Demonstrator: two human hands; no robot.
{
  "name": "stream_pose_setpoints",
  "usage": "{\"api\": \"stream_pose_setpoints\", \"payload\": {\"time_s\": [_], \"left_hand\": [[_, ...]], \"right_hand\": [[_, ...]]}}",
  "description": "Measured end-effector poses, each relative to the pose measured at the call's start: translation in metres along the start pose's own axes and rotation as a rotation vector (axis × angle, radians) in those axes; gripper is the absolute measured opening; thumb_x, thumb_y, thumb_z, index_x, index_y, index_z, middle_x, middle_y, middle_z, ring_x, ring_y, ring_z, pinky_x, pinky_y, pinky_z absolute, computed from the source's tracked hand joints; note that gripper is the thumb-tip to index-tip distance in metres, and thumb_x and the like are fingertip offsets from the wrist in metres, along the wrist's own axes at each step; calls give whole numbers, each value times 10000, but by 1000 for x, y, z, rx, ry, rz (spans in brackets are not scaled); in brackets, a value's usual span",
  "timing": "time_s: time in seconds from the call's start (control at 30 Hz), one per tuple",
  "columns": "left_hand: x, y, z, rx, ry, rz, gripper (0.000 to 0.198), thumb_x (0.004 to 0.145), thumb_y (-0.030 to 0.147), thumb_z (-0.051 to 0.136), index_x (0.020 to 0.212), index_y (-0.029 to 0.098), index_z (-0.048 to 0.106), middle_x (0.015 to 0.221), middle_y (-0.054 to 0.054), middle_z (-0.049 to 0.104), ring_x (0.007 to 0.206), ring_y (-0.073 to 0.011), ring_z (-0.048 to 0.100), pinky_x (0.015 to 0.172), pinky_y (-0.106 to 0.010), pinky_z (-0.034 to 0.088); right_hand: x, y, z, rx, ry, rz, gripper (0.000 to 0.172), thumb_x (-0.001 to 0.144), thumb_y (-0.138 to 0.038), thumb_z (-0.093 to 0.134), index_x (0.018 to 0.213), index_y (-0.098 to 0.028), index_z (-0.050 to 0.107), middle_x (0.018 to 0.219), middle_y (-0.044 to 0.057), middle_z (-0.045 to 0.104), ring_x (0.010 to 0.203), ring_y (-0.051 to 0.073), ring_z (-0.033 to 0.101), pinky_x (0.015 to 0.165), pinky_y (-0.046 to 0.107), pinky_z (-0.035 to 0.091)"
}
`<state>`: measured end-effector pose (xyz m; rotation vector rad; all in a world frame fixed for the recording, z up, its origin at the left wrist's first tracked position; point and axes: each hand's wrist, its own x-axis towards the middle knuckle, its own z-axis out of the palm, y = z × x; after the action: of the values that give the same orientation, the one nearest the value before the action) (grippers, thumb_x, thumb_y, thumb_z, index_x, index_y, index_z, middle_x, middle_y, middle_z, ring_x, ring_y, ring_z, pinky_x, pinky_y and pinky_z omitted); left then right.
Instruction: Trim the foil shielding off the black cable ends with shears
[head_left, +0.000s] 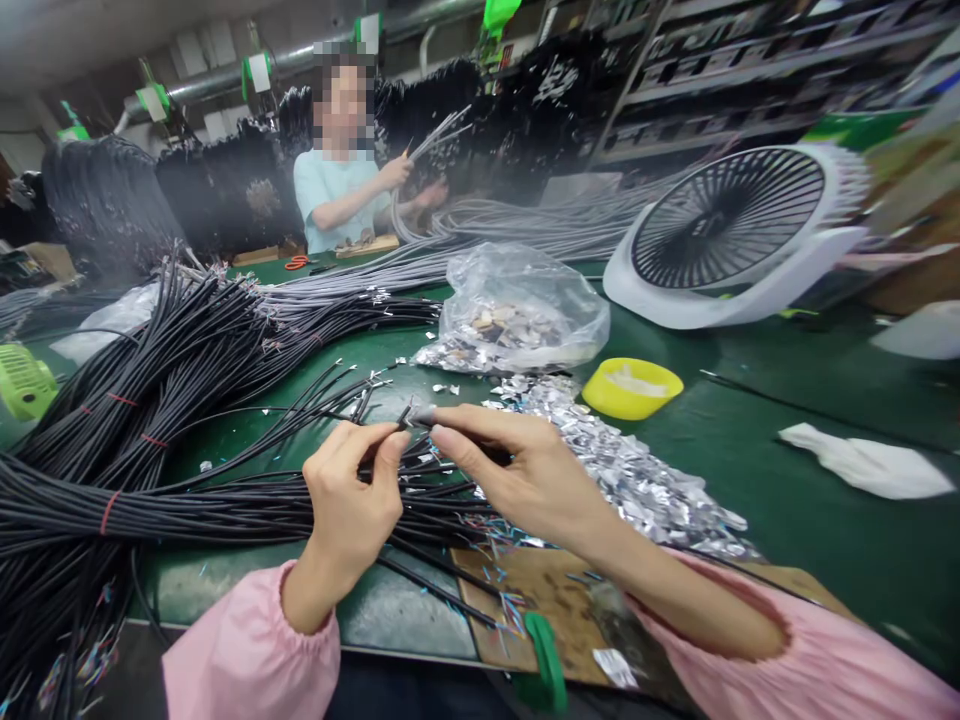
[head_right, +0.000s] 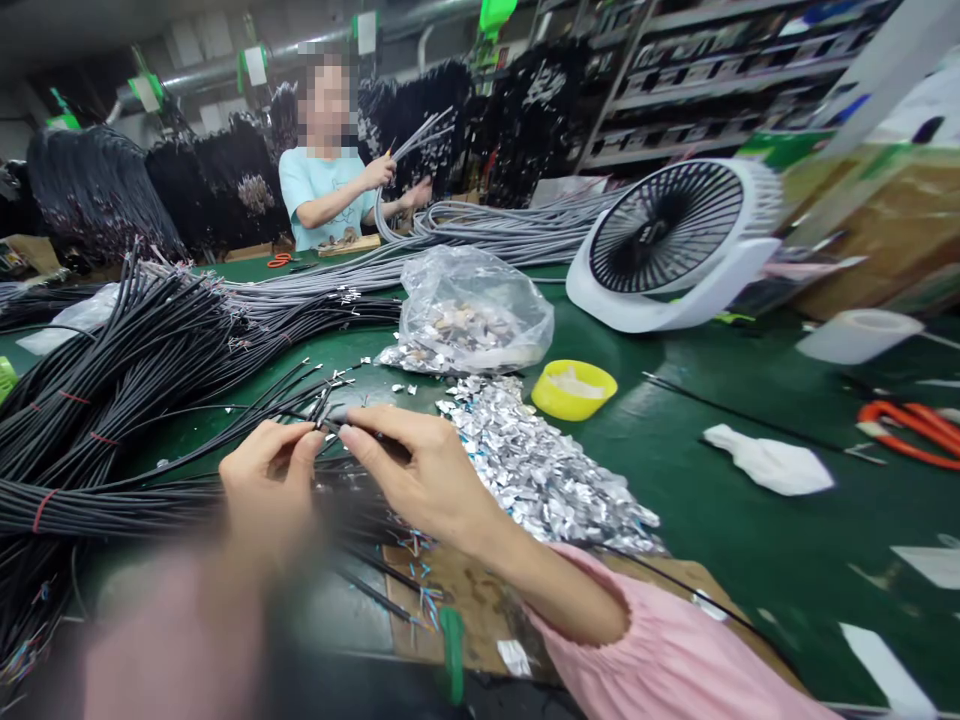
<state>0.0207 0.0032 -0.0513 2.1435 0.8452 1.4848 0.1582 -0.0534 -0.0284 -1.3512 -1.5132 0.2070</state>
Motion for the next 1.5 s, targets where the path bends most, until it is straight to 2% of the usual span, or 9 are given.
{"api": "stream_pose_setpoints", "payload": {"time_s": [0.17, 0.3, 0.5, 0.6, 0.73, 0.87, 1.13, 1.37, 1.5], "left_hand": [[-3, 1, 3, 36, 70, 58, 89, 824, 204, 582, 859, 181, 661, 702, 4, 607, 627, -87, 557, 595, -194, 442], [-4, 0, 4, 14, 72, 10, 86, 818, 235, 590, 840, 179, 651, 708, -2, 605, 633, -98, 563, 570, -198, 438], [9, -2, -8, -240, -224, -208, 326, 887, 332, 450, 669, 158, 617, 541, 8, 516, 443, -75, 456, 412, -197, 345], [12, -1, -11, -393, -297, -289, 302, 863, 338, 486, 660, 151, 609, 536, 16, 516, 393, -61, 427, 367, -186, 316], [6, 4, -5, -181, -71, -75, 87, 768, 222, 628, 698, 176, 651, 617, 9, 577, 530, -88, 517, 482, -198, 402], [0, 8, 2, -56, -9, 95, 80, 779, 159, 619, 707, 180, 648, 609, 21, 568, 565, -84, 501, 534, -197, 410], [2, 4, -2, -65, -100, 31, 62, 801, 210, 601, 769, 189, 651, 669, 7, 585, 593, -98, 530, 524, -200, 418], [11, 1, -13, -111, -384, 143, 230, 873, 211, 482, 719, 182, 651, 620, -3, 542, 569, -105, 495, 525, -216, 397], [12, 4, -15, -60, -360, 163, 171, 859, 194, 509, 748, 175, 638, 654, -4, 558, 586, -103, 500, 547, -216, 398]], "right_hand": [[-1, -1, 0, -7, -2, 17, 223, 831, -266, 515, 863, -162, 709, 848, 62, 726, 724, 187, 674, 667, 283, 545], [-3, -2, 4, -63, 60, -59, 218, 841, -241, 511, 856, -152, 710, 800, 67, 724, 684, 175, 670, 629, 265, 536], [-4, -2, 7, -103, 134, -173, 191, 835, -235, 535, 829, -182, 719, 751, 49, 718, 640, 165, 658, 625, 269, 533], [0, -2, 3, -26, 142, -93, 186, 819, -261, 551, 800, -186, 721, 750, 51, 717, 645, 165, 655, 627, 269, 535], [3, -5, -2, 105, 146, 143, 268, 757, -425, 604, 699, -185, 708, 644, 37, 682, 533, 157, 600, 458, 244, 484], [1, -8, -3, 129, 100, 161, 325, 733, -406, 625, 505, -175, 615, 453, -9, 524, 417, 109, 461, 375, 218, 382], [-3, -12, -4, 89, 48, 64, 224, 751, -279, 557, 561, -169, 600, 453, -18, 500, 396, 89, 394, 364, 213, 326], [4, -8, -5, 113, 19, 116, 268, 747, -323, 547, 525, -179, 595, 479, -6, 517, 444, 105, 432, 418, 225, 363], [7, -4, -11, 128, 33, 135, 286, 773, -347, 553, 544, -179, 582, 472, -18, 472, 454, 104, 427, 421, 225, 358]]}}
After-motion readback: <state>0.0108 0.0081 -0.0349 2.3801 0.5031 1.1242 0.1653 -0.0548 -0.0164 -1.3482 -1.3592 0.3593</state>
